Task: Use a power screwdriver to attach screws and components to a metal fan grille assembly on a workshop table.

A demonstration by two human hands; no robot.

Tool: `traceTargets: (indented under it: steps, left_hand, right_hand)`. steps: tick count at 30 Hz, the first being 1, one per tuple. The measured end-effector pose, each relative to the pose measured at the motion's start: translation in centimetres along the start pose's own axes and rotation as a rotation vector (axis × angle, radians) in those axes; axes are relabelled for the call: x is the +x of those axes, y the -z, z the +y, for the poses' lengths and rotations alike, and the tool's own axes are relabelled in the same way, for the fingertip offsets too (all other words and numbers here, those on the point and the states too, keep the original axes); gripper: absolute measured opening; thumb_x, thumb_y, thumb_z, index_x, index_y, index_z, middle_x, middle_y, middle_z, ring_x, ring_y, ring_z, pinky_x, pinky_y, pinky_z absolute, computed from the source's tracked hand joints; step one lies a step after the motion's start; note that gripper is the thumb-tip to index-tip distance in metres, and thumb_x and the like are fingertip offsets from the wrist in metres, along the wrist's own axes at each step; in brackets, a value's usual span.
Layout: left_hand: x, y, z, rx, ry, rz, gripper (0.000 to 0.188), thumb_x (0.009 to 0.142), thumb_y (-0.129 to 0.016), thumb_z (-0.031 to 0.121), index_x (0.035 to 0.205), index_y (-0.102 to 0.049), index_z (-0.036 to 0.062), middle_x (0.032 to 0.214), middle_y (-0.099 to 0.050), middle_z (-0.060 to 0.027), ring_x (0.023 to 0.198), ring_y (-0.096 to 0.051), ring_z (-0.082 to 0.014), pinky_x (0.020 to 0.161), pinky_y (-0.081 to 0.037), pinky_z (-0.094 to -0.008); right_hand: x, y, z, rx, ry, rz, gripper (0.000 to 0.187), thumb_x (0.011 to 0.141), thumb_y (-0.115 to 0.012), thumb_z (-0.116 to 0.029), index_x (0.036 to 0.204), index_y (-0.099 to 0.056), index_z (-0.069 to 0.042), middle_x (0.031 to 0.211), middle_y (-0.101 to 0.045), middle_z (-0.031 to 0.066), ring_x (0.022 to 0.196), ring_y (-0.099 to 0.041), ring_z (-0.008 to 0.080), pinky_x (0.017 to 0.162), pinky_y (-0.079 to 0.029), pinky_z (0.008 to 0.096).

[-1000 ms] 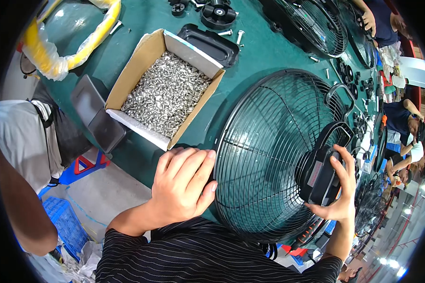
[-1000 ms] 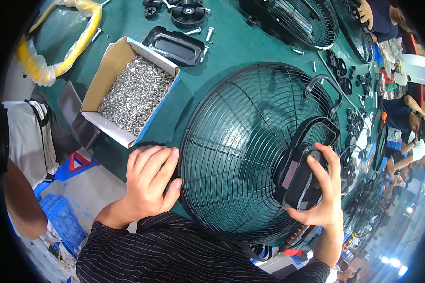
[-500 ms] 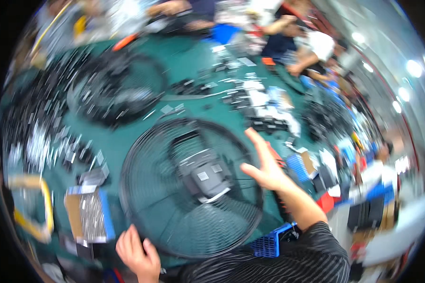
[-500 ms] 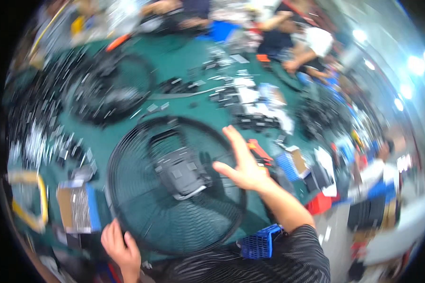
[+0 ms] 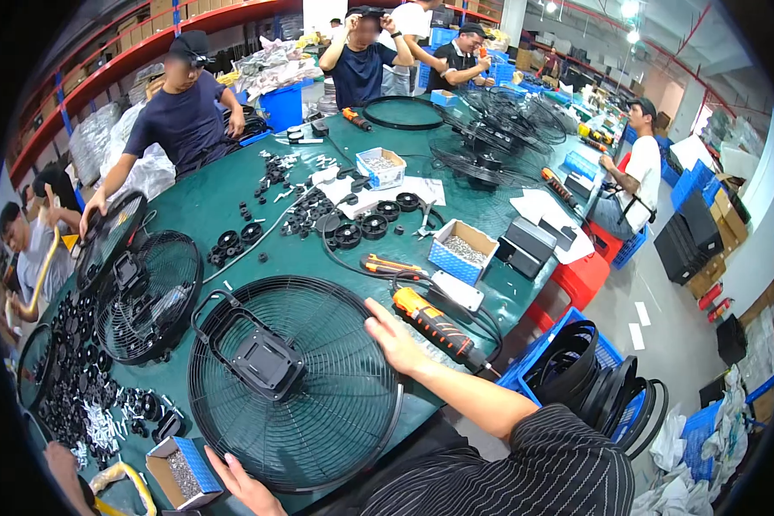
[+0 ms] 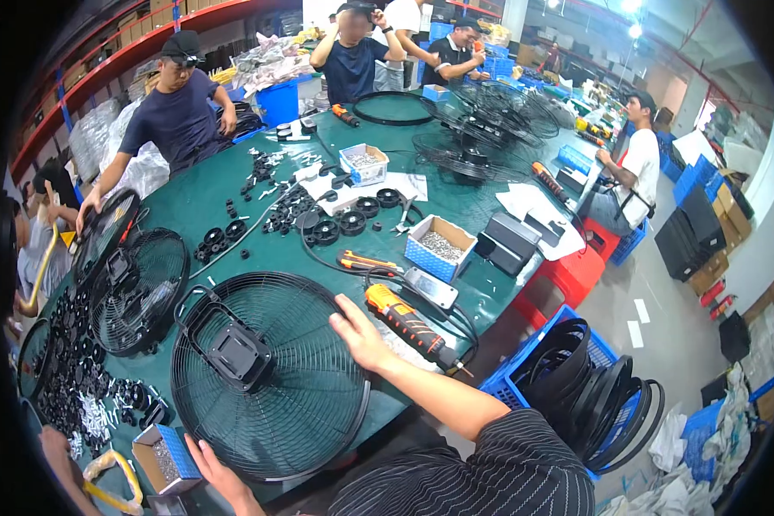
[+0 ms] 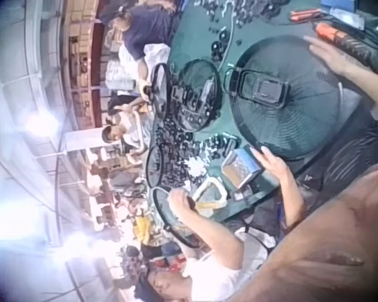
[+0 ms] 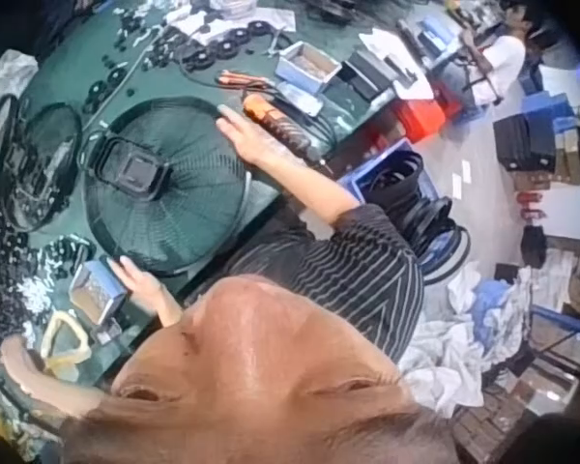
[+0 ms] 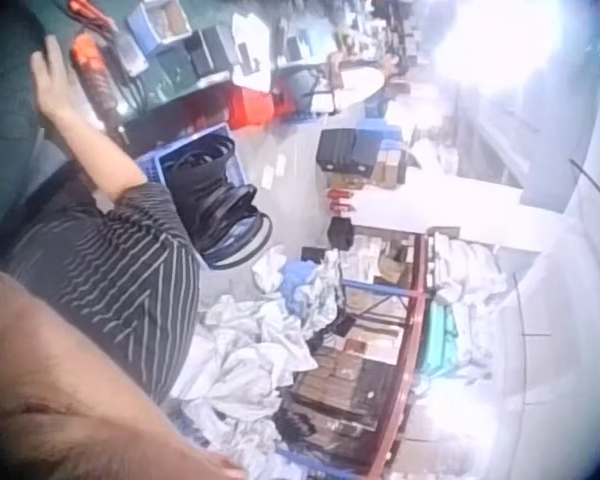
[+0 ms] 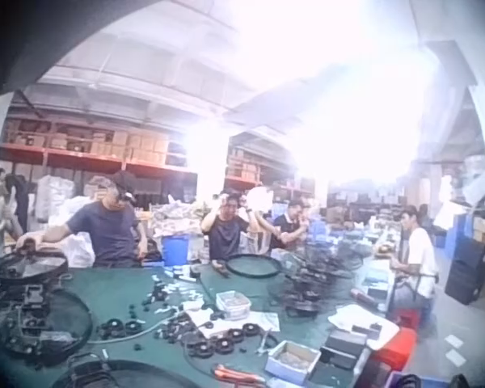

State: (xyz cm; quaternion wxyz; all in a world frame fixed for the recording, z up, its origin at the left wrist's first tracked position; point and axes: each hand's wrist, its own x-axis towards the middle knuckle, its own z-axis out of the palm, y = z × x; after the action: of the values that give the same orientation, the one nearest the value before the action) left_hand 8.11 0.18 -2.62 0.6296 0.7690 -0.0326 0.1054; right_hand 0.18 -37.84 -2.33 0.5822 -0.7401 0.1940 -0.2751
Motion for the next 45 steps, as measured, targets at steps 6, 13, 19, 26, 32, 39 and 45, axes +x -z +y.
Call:
traceTargets:
  steps: [6, 13, 19, 26, 32, 39, 45]
  left_hand:
    - [1.4, -0.8, -0.2, -0.033, 0.023, 0.062, 0.051, 0.1, -0.048, 0.015, 0.146, -0.04, -0.0071, 0.153, -0.041, -0.0178, 0.141, -0.037, -0.028, 0.118, -0.024, -0.038]
    - [6.4, 2.9, -1.1, -0.106, 0.037, -0.212, 0.055, 0.097, -0.045, 0.018, 0.147, -0.041, -0.0061, 0.151, -0.045, -0.0159, 0.141, -0.038, -0.0236, 0.118, -0.023, -0.0348]
    - [7.2, 3.1, -0.8, -0.036, 0.089, -0.299, 0.056, 0.097, -0.042, 0.019, 0.147, -0.039, -0.0081, 0.151, -0.043, -0.0165, 0.139, -0.041, -0.0246, 0.118, -0.025, -0.036]
    - [6.9, 3.6, -1.2, 0.011, 0.089, -0.234, 0.067, 0.094, -0.044, 0.026, 0.151, -0.03, -0.0064, 0.154, -0.037, -0.0176, 0.141, -0.038, -0.0259, 0.118, -0.024, -0.0382]
    - [9.4, 4.3, -2.5, 0.035, 0.136, -0.279, 0.069, 0.094, -0.042, 0.025, 0.152, -0.027, -0.0082, 0.156, -0.034, -0.0183, 0.145, -0.031, -0.0253, 0.12, -0.017, -0.0369]
    - [12.4, 5.2, -3.7, 0.053, 0.115, -0.327, 0.07, 0.093, -0.042, 0.026, 0.152, -0.026, -0.0078, 0.155, -0.035, -0.0191, 0.144, -0.034, -0.0257, 0.119, -0.019, -0.0362]
    - [11.5, 5.4, -2.8, 0.056, 0.125, -0.327, 0.072, 0.092, -0.044, 0.028, 0.153, -0.026, -0.007, 0.155, -0.036, -0.0188, 0.142, -0.036, -0.0259, 0.119, -0.022, -0.037]
  right_hand:
    - [-1.4, -0.8, -0.4, 0.075, -0.024, 0.024, 0.077, 0.099, -0.055, -0.047, 0.15, -0.031, 0.006, 0.158, -0.027, 0.0237, 0.149, -0.024, 0.0319, 0.121, -0.02, 0.0385]
    - [-9.9, 0.9, -3.2, -0.043, 0.088, -0.123, 0.084, 0.097, -0.058, -0.04, 0.152, -0.018, 0.01, 0.16, -0.015, 0.0309, 0.151, -0.015, 0.0386, 0.121, -0.015, 0.0436]
    - [-9.9, 3.8, -3.7, -0.195, 0.125, -0.271, 0.103, 0.082, -0.077, -0.04, 0.151, -0.019, 0.009, 0.158, -0.016, 0.0334, 0.148, -0.019, 0.044, 0.119, -0.022, 0.0479]
    - [-6.0, 7.0, -2.6, -0.298, 0.158, -0.572, 0.117, 0.064, -0.089, -0.039, 0.148, -0.024, 0.009, 0.158, -0.014, 0.0331, 0.147, -0.019, 0.0481, 0.118, -0.027, 0.05]
    - [-6.0, 7.1, -1.4, -0.229, 0.204, -0.519, 0.108, 0.065, -0.088, -0.037, 0.144, -0.032, 0.011, 0.155, -0.019, 0.0359, 0.145, -0.025, 0.0493, 0.113, -0.038, 0.046]
    - [-6.1, 7.1, -0.1, -0.223, 0.29, -0.398, 0.107, 0.067, -0.088, -0.043, 0.142, -0.036, 0.013, 0.142, -0.032, 0.0465, 0.129, -0.044, 0.0581, 0.101, -0.048, 0.049]
    - [-6.1, 7.2, 0.2, -0.177, 0.302, -0.398, 0.103, 0.07, -0.087, -0.043, 0.14, -0.038, 0.013, 0.139, -0.034, 0.048, 0.126, -0.047, 0.0588, 0.097, -0.051, 0.0498]
